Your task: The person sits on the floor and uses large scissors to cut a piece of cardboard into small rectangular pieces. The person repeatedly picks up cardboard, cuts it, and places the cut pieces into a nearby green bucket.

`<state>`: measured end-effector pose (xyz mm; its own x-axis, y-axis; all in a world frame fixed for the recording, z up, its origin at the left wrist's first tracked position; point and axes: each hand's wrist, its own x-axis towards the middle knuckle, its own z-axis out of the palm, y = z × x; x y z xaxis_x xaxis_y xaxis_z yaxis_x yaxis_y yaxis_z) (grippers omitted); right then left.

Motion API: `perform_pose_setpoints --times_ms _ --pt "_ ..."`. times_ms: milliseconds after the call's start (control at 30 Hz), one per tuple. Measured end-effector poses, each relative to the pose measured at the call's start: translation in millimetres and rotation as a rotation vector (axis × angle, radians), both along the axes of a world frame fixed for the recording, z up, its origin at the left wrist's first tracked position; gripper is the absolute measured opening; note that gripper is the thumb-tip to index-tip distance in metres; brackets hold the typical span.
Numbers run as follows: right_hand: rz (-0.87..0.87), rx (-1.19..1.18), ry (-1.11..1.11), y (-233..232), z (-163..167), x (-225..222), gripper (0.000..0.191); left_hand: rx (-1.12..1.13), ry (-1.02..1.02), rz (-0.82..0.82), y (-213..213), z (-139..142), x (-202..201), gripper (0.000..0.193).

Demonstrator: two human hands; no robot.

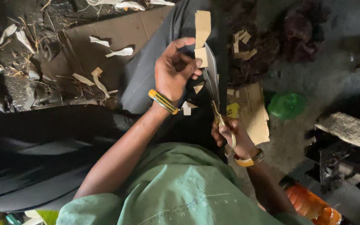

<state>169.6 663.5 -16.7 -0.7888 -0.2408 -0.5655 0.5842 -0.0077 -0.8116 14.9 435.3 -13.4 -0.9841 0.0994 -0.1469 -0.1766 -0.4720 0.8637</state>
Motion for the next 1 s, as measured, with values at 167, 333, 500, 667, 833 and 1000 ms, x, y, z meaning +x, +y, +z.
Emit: perform_pose_setpoints --times_ms 167,333,500,667,833,1000 --pt "0.066 0.127 0.044 -7.7 8.0 -13.7 0.041 -0.173 -0.059 -0.042 -4.7 7.4 -1.3 0.035" --pt "0.065 0.186 0.061 -13.8 16.5 -17.9 0.038 -0.276 -0.109 -0.2 -10.0 11.3 -10.6 0.01" --pt "0.081 0.168 0.019 -13.2 14.4 -14.6 0.032 -0.443 0.038 -0.246 -9.1 12.3 -6.9 0.015" --pt "0.016 0.088 -0.039 -11.3 8.9 -13.0 0.036 -0.566 0.126 -0.181 1.2 10.6 5.4 0.009" --pt "0.09 0.163 0.06 -11.6 6.9 -17.5 0.039 -0.628 0.262 -0.128 6.6 10.5 16.4 0.006" --pt "0.085 0.162 0.138 -15.6 10.6 -20.0 0.047 -0.732 0.186 -0.152 11.8 12.7 21.5 0.01"
